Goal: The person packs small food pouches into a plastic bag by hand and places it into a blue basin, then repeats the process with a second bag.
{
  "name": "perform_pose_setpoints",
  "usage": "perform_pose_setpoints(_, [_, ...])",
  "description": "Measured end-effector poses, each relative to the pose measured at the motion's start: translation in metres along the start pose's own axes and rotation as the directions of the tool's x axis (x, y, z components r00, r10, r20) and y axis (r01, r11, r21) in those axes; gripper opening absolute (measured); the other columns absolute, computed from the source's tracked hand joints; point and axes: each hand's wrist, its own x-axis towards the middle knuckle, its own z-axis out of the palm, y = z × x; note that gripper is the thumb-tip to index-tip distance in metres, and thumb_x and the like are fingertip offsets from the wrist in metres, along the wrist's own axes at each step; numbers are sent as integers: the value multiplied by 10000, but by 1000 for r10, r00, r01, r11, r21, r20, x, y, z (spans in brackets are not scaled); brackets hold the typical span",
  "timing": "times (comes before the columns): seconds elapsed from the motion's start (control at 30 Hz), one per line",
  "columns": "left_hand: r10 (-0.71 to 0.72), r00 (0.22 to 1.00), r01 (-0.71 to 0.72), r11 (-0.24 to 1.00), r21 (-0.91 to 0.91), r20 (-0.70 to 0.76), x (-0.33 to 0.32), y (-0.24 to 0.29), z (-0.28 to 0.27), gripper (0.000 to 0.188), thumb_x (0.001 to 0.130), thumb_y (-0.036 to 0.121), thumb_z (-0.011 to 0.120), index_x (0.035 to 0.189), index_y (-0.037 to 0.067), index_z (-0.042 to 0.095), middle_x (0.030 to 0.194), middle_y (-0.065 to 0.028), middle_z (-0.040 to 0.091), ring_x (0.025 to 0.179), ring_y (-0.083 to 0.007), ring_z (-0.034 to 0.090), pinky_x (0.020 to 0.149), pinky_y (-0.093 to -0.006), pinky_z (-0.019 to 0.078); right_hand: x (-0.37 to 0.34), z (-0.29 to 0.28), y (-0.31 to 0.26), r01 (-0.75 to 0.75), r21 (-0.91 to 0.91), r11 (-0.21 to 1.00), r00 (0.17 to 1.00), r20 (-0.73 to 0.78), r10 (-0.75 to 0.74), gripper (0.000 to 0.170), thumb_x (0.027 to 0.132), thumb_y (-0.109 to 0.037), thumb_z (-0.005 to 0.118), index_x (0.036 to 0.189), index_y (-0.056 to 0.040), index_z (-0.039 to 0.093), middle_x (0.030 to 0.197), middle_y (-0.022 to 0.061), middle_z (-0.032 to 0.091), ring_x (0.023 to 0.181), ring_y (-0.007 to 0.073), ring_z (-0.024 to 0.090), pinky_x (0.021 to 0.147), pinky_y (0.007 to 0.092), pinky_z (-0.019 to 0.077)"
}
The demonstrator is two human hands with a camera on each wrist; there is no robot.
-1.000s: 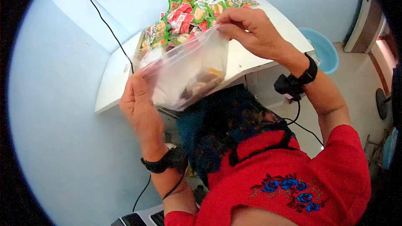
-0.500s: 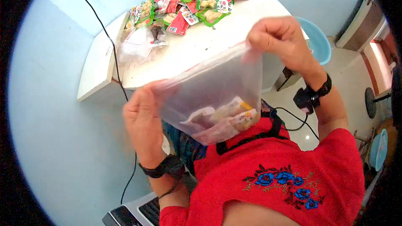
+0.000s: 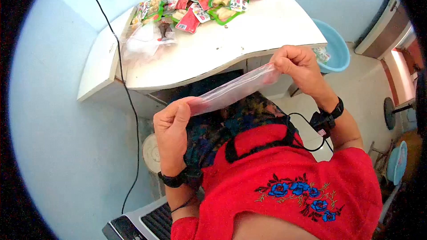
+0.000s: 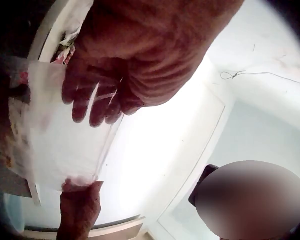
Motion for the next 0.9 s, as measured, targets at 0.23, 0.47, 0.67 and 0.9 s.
perform_pose_setpoints(0.23, [-76,996,83,978,192,-40,-1,-18,-1,235,970,156,593,985,-44,716,904,-41,709,828,-94,611,775,-246,481,-4,5,14,-103,-6,995,995,-8,103,224,977,-166,579,862,9,660,733,58,676,640,119,662,573,248,534])
perform_pose_setpoints(0.47, [13,993,31,935,354,-120,-2,-7,-4,157,935,107,640,956,-23,726,889,-30,708,815,-82,602,749,-229,475,-4,11,12,-115,6,993,993,-26,115,221,967,-179,603,873,10,668,704,56,669,625,117,666,548,245,549])
perform_pose_setpoints(0.67, [314,949,-225,698,680,-8,3,6,11,246,822,113,741,1043,11,699,1000,-130,702,959,-245,661,853,-332,506,-4,12,14,-99,-1,995,995,-6,99,222,961,-176,614,847,5,673,730,50,678,638,115,661,567,247,545])
perform_pose_setpoints(0.9, [397,865,-486,515,706,306,35,5,34,319,744,93,768,1049,43,687,1099,-134,685,1087,-297,638,1014,-397,444,-8,14,7,-75,-68,995,996,36,77,193,952,-154,618,871,5,691,741,39,684,674,87,636,625,242,527])
